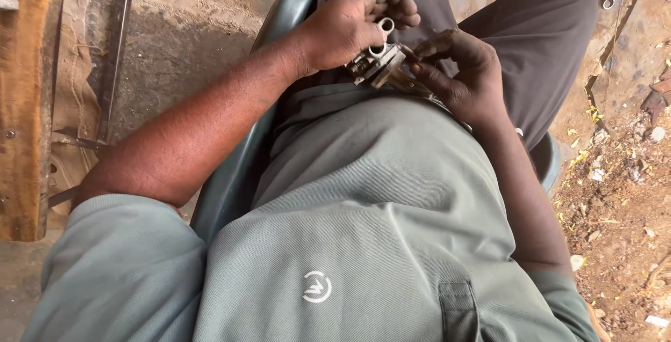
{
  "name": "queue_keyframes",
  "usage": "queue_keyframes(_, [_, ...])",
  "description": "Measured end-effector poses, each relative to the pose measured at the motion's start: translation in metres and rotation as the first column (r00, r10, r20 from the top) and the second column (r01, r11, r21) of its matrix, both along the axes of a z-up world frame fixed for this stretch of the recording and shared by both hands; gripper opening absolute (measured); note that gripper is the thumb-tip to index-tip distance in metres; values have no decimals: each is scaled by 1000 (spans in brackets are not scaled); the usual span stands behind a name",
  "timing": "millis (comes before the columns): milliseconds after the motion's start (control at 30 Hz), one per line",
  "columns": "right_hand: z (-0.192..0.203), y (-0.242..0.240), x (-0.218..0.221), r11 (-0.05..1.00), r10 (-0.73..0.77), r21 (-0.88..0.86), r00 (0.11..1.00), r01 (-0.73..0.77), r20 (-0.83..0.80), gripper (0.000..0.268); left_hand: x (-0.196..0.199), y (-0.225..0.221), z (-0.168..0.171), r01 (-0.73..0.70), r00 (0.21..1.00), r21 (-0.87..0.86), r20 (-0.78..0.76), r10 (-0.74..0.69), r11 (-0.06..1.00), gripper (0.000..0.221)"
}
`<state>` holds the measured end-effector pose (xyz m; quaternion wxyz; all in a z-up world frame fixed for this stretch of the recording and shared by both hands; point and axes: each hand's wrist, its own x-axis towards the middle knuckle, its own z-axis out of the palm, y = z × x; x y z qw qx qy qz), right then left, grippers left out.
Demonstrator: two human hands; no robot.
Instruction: Inspecting and cleaning the carburetor and intake manifold components of a motorcycle engine.
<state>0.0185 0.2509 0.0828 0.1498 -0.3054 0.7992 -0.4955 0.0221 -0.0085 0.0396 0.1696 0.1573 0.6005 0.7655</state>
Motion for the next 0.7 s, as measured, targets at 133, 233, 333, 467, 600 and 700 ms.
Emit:
queue_keyframes(133, [-6,8,1,999,-40,9,997,39,63,20,5,0,4,18,993,3,-115,-17,1000,46])
queue_keyframes(233, [-15,15,-3,992,-121,-15,990,122,72,22,7,1,6,9,978,-82,-206,-26,997,42])
queue_keyframes(333, [-16,20,-5,963,-200,-135,954,233,225,23,5,2,2,4,975,-117,-220,-30,993,39])
queue_keyframes(467, [-14,19,-9,836,-121,-419,863,355,490,21,4,3,4,-29,983,-192,-182,-7,981,39])
queue_keyframes(600, [-13,22,-14,650,70,-578,718,493,692,15,9,5,26,-3,929,-613,-295,-225,790,56])
queue_keyframes(700, [0,21,-11,693,73,-533,688,486,722,21,12,6,29,-44,898,-704,-338,-280,709,80])
